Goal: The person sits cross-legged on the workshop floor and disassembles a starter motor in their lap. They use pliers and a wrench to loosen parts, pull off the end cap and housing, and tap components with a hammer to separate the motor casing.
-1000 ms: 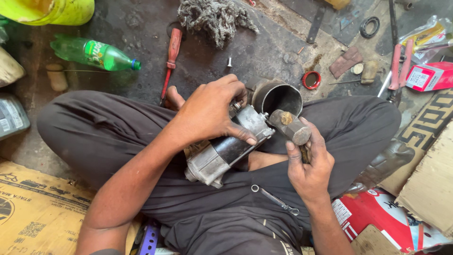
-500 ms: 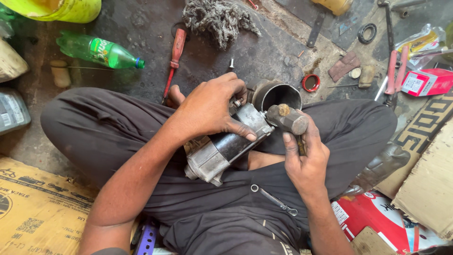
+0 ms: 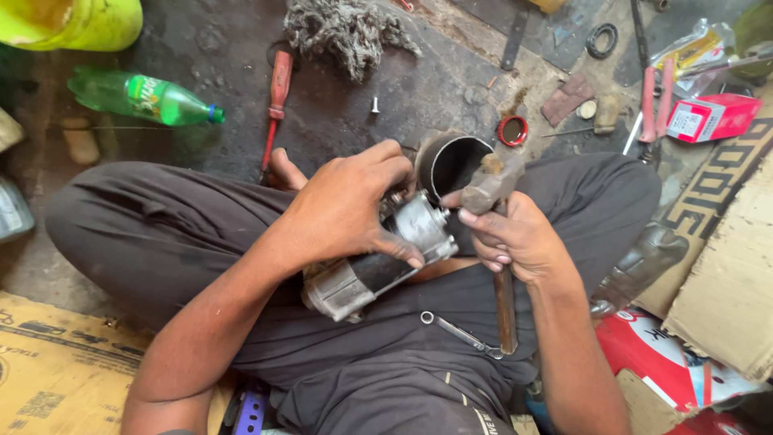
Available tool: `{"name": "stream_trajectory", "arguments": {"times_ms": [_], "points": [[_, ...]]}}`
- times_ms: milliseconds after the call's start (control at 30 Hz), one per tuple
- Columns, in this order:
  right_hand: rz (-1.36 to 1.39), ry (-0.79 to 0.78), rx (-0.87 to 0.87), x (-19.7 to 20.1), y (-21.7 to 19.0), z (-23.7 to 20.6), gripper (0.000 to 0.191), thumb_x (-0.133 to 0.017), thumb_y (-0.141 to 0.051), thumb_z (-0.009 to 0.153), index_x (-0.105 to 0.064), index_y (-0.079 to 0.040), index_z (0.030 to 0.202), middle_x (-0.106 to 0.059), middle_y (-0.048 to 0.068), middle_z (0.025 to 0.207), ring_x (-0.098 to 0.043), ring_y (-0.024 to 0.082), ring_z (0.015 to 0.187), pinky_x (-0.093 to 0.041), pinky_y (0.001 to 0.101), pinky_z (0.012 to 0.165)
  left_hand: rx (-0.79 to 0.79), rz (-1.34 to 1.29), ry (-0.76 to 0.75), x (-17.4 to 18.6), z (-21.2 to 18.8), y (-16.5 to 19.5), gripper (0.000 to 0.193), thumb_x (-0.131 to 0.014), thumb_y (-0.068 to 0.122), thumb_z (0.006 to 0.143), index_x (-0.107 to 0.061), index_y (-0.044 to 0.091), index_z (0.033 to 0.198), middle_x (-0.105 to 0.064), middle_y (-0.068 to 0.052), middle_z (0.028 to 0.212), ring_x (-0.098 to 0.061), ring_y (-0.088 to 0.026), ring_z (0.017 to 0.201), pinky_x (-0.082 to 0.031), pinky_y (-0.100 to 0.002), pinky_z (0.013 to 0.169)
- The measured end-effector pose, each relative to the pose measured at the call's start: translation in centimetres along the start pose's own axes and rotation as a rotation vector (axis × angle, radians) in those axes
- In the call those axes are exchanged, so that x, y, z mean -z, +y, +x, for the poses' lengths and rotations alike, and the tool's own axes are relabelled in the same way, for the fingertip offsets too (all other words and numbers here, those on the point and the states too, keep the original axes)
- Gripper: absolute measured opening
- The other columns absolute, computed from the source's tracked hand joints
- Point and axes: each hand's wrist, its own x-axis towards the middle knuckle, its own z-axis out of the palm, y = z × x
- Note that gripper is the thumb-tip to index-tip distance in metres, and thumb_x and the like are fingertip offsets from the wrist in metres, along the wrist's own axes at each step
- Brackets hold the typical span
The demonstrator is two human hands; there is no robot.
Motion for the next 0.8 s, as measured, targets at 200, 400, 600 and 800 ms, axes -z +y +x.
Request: {"name": "stream_trajectory", "arguments": {"times_ms": [200,400,600,800], "points": [[-0.123,0.027,-0.008,-0.7,0.3,1.0,0.019,-0.073,-0.012,0.088,-0.066,0.0,0.101,-0.049,-0.004,0.059,-0.038,0.005,0.04,-0.031,0.0244,0.036,0.053,0.056,0.045,0.1,0.3,-0.8,0.081,-0.095,0.057,0.049,-0.063,0.002,0.099,-0.059,-0.012,0.103,-0.068,-0.04,0.089,-0.051,-0.05,0.075],[-0.088,0.083,-0.029,-0.7,1.0,2.6,0.02,-0.076,-0.019,0.088,-0.062,-0.005,0.092,-0.051,-0.003,0.061,-0.042,0.006,0.041,-0.034,0.025,0.038,0.095,0.047,0.022,-0.1,0.8,-1.4,0.08,-0.094,0.059,0.047,-0.064,0.002,0.096,-0.059,-0.011,0.101,-0.067,-0.039,0.089,-0.051,-0.05,0.075],[-0.006,0.122,-0.03,-0.8,1.8,3.3,0.02,-0.077,-0.019,0.089,-0.063,-0.005,0.094,-0.051,-0.003,0.061,-0.042,0.005,0.042,-0.036,0.0243,0.038,0.086,0.063,0.066,-0.1,1.0,-1.7,0.082,-0.094,0.059,0.048,-0.063,0.001,0.096,-0.059,-0.012,0.101,-0.067,-0.039,0.091,-0.052,-0.049,0.075],[0.045,0.128,0.004,-1.2,1.7,3.2,0.024,-0.077,-0.017,0.088,-0.068,-0.003,0.106,-0.056,-0.003,0.067,-0.042,0.004,0.043,-0.036,0.0224,0.039,0.075,0.106,0.083,-0.5,0.9,-1.3,0.085,-0.094,0.057,0.051,-0.061,-0.001,0.102,-0.057,-0.014,0.105,-0.066,-0.04,0.091,-0.053,-0.05,0.075]]}}
